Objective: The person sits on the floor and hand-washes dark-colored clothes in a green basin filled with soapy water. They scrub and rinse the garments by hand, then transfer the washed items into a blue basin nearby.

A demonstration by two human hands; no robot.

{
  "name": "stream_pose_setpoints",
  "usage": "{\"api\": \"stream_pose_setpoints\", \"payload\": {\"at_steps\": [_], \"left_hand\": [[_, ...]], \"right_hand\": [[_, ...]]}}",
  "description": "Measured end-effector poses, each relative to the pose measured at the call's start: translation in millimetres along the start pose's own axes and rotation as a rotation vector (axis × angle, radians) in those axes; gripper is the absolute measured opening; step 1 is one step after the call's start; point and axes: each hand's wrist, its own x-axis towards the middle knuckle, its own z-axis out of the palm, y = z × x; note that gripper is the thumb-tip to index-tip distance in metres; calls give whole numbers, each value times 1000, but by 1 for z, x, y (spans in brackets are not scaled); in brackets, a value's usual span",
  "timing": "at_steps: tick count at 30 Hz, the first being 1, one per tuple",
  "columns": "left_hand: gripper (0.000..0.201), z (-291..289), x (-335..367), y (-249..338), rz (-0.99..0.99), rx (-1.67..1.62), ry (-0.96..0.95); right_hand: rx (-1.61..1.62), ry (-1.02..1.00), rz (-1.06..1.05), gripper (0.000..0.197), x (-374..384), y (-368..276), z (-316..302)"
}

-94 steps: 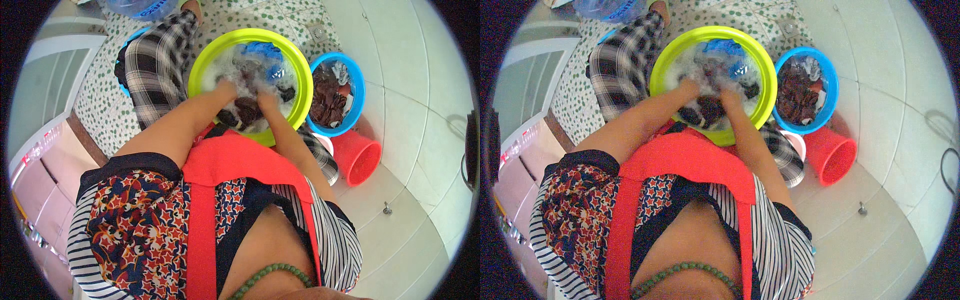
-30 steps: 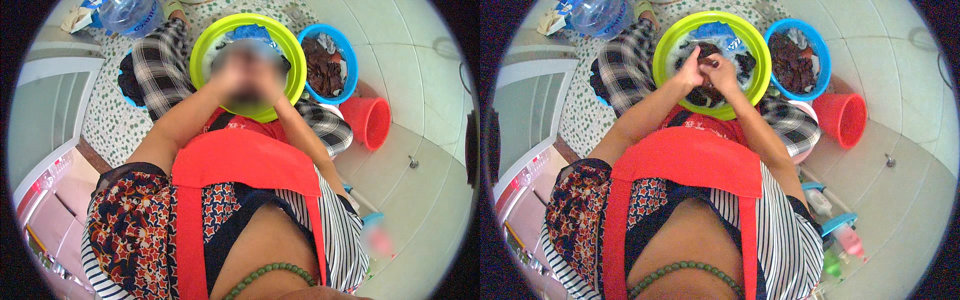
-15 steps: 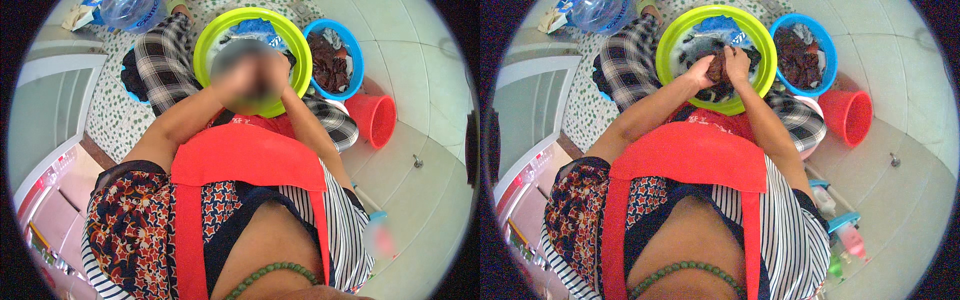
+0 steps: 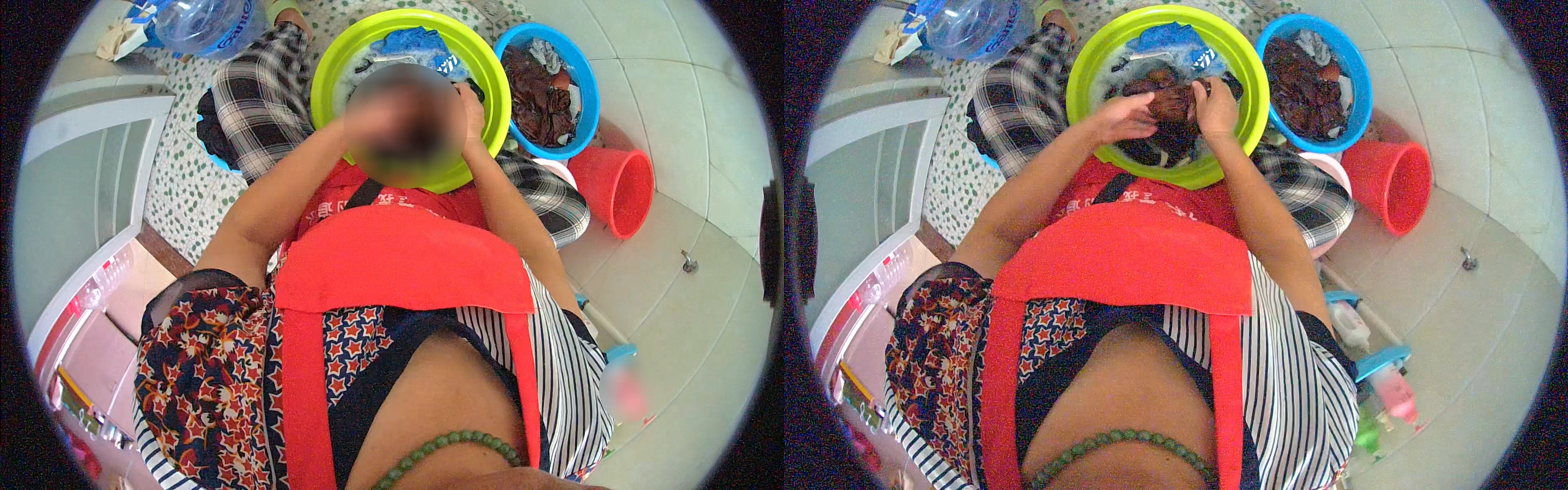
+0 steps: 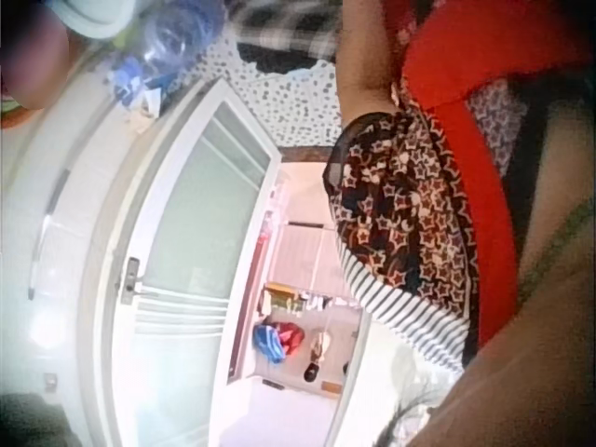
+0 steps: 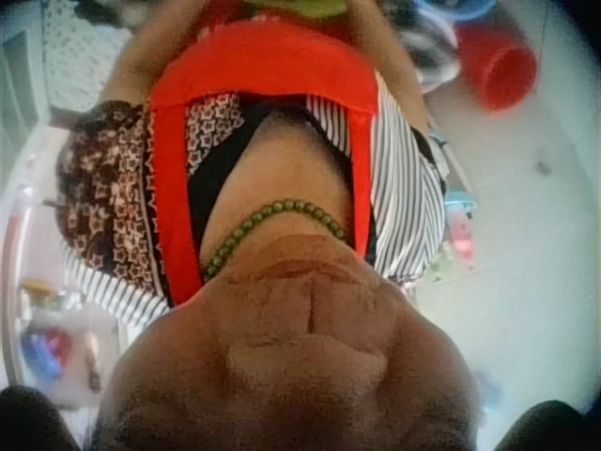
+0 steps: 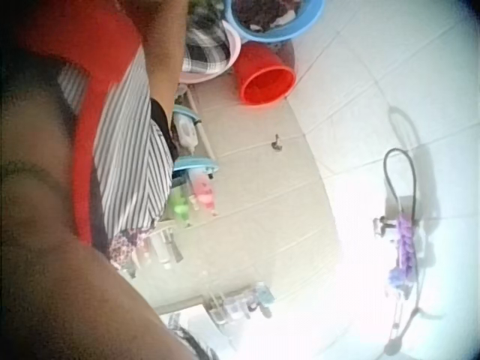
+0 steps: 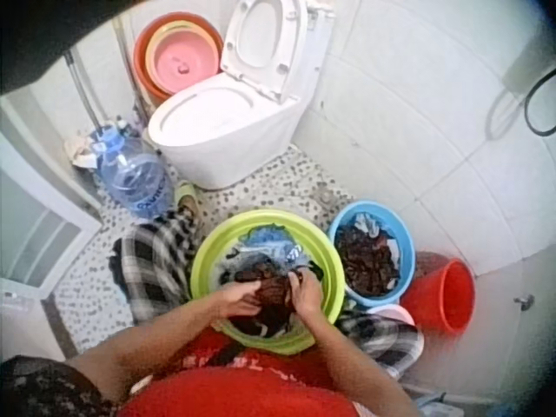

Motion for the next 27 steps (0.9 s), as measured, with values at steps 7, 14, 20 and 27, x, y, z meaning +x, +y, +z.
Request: {"api": "stream_pose_setpoints", "payload": {"at_steps": [7,14,20,27], "left_hand": [[45,37,12,1,1102,1455,715],[47,27,49,-23,863,1412,554],[38,-4,136,-39,376,1606,244],[35,-2,176,-6,313,1493,243]], "right_hand": [[-295,-264,-385,57,-21,34,61],[-410,-294,-279,58,-31,43,70],[-348,-373,94,56,-14,161,161],[-544,-442,-11,52,43,208,199]]}}
